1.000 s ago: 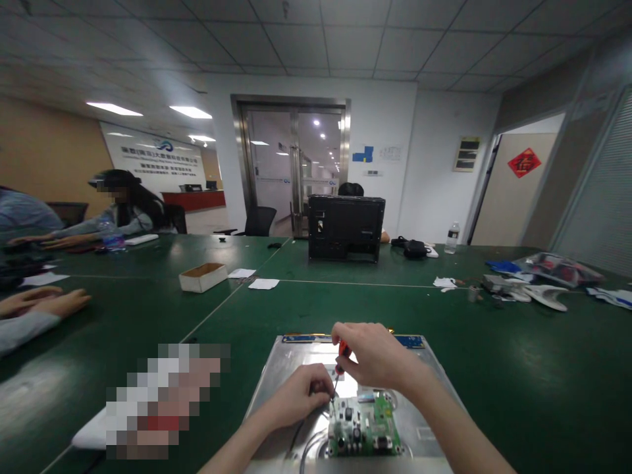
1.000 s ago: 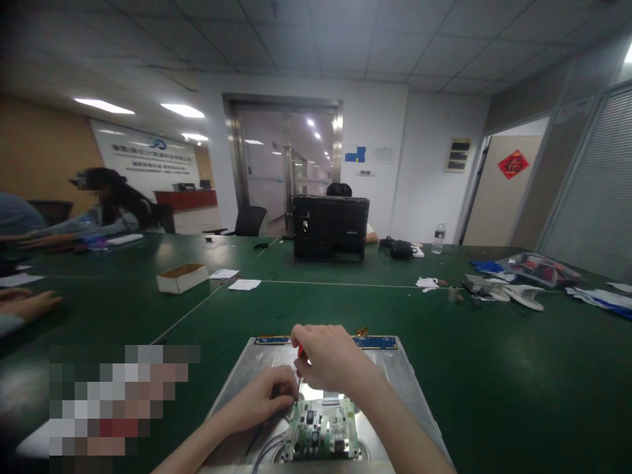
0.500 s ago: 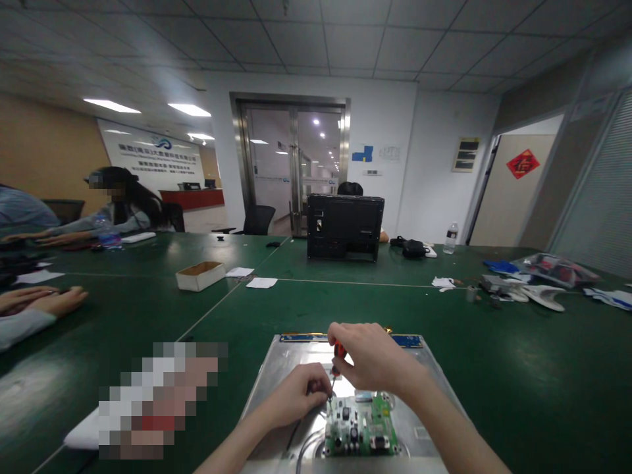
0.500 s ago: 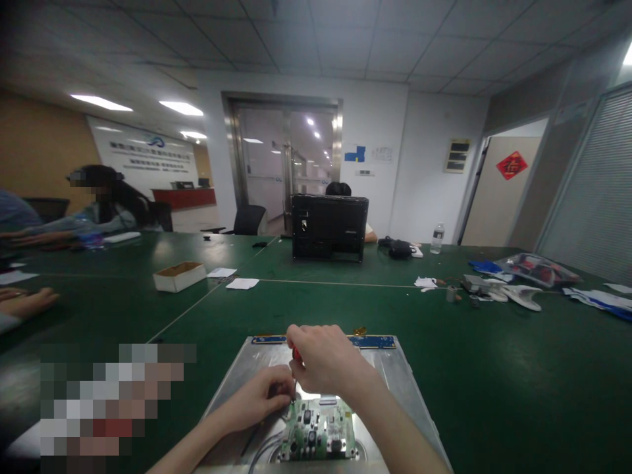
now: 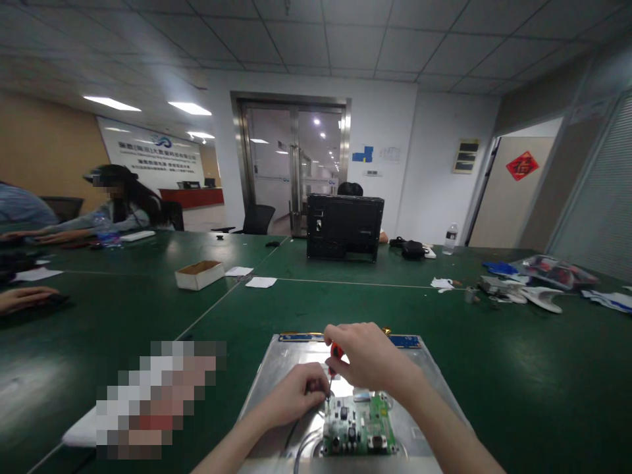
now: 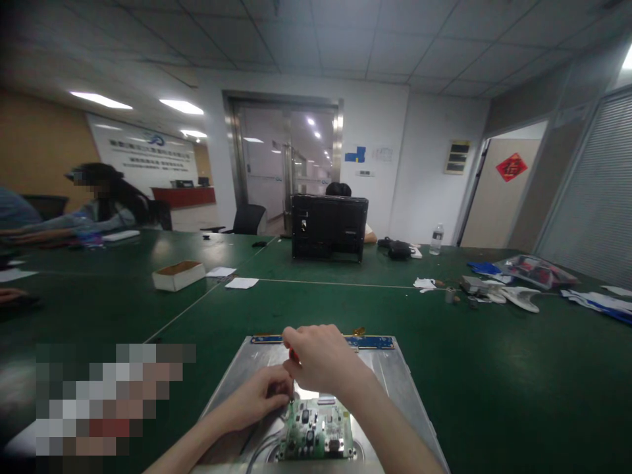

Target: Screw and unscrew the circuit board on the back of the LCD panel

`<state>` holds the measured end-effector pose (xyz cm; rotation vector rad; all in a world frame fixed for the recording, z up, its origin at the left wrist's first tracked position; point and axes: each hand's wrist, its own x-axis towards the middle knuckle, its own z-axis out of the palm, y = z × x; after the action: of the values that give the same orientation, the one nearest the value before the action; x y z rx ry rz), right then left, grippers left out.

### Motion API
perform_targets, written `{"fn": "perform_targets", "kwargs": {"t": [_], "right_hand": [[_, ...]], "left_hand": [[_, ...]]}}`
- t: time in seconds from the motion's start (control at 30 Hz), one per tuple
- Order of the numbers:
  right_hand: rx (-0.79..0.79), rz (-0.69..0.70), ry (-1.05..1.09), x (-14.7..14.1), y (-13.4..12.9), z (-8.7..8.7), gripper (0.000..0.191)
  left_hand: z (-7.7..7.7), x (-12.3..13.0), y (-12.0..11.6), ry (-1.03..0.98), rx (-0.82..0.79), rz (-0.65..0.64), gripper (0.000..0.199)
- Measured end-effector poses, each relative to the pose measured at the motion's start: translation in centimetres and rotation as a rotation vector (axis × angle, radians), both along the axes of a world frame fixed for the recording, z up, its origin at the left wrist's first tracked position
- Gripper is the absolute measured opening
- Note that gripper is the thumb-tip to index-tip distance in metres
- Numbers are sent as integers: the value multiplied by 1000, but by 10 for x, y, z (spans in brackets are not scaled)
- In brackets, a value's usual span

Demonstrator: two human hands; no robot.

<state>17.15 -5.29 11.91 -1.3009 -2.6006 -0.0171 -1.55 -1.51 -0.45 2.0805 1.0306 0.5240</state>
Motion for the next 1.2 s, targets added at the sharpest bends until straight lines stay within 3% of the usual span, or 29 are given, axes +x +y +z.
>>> {"fn": "perform_targets", "kwargs": {"t": [0.13,0.4,0.53,0.7,0.87,1.03,1.2], "right_hand": [[25,-26,-48,-6,-1,0,22],[-19,19,20,1,-3,2,19],[4,-13,-28,-4,-1,1,9],[-2,-9,-24,-2,-1,0,13],[-21,48,24,7,-3,2,21],[3,-4,-2,4,2,0,13],[17,-3,-13,1,2,-2,17]], "left_hand": [[1,1,-1,14,-30,-13,17],[-5,-3,5,-43,-8,-33,16],[3,0,8,-28,-106,-32,11],[16,3,19,20,-231,-133,8],[16,1,25,17,-233,-195,7],[13,0,12,-37,-164,-99,8],[16,2,4,-23,-116,-94,13]]}}
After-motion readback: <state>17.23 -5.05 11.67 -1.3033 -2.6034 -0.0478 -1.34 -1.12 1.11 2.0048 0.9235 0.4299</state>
